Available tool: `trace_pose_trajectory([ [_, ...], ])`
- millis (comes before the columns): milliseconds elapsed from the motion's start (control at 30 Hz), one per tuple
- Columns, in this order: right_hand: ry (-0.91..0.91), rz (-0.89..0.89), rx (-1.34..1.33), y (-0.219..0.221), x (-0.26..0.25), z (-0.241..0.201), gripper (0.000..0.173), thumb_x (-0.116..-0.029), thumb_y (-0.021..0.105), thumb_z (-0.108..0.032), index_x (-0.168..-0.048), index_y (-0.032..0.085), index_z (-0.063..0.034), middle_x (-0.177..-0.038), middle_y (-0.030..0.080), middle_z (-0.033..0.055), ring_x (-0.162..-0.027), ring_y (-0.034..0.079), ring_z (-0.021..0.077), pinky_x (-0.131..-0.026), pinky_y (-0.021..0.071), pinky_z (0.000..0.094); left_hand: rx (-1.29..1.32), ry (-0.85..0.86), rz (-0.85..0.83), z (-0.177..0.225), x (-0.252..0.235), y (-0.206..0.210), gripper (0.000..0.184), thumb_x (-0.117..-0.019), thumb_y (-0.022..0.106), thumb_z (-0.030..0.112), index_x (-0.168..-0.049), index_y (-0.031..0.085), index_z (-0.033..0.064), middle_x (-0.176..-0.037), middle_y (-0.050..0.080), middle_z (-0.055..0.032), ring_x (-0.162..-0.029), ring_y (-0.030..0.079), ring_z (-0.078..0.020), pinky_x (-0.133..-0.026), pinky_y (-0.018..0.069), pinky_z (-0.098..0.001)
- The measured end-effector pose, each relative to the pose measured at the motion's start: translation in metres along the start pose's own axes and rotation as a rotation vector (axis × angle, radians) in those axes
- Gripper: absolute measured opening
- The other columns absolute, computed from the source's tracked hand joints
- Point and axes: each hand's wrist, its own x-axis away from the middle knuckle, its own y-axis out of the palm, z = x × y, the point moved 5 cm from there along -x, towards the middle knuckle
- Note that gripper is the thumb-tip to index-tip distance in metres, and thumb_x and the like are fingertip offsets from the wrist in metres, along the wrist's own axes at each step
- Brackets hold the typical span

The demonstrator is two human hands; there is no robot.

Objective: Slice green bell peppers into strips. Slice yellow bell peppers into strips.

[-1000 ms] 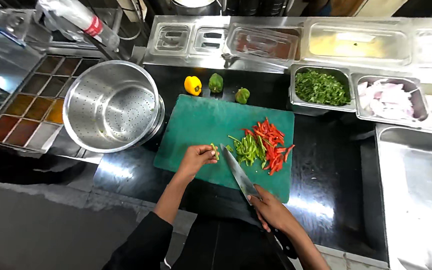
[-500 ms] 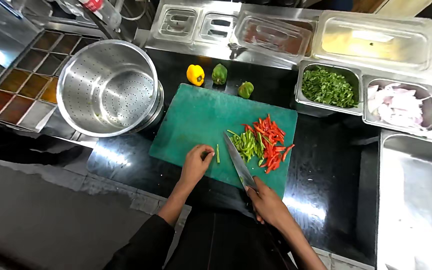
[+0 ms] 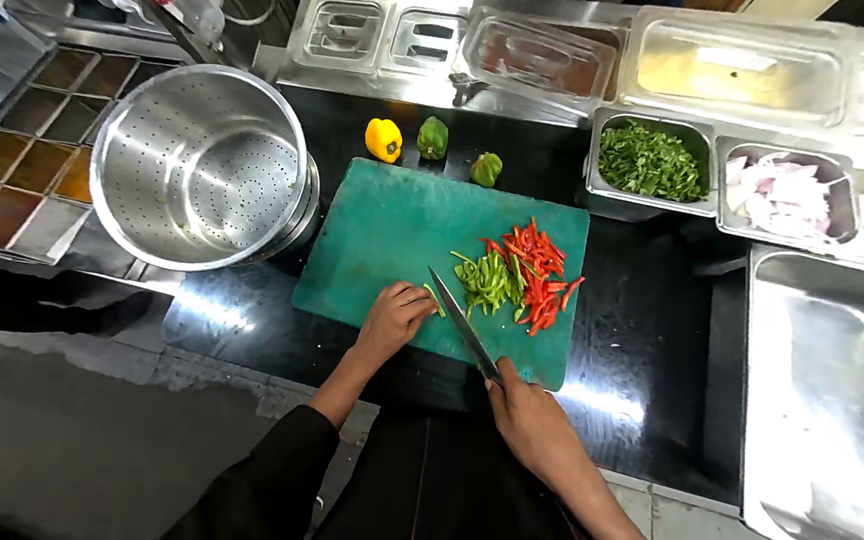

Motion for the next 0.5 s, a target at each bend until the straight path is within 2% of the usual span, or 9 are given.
trace_pose_trajectory([
  [67,0.028,-0.023,0.047,0.0019,0.0029,-0.0031,0.039,-0.1122,0.035,-0.035,-0.138,0.050,-0.0106,-0.103,0.070,0.0190,-0.103,0.070,0.0388,-0.087,0.0542,0.0541,0.004,0.006,-0.002,-0.0017,-0.0016,0.0004,0.016,-0.0988,0.065,0.020,-0.100,0.079,0.0123,-0.107,0.075,-0.0039,-0.108,0.068,-0.0251,-0.096,0.0536,-0.0417],
  [500,0.083,-0.052,0.172,0.0056,0.0004,-0.0116,0.038,-0.1128,0.032,-0.033,-0.140,0.046,-0.0114,-0.107,0.070,0.0195,-0.104,0.070,0.0392,-0.086,0.0550,0.0534,0.077,0.040,0.011,-0.0071,-0.0048,-0.0009,0.012,-0.0950,0.069,0.017,-0.097,0.079,0.0099,-0.108,0.075,-0.0053,-0.109,0.068,-0.0232,-0.094,0.0528,-0.0402],
])
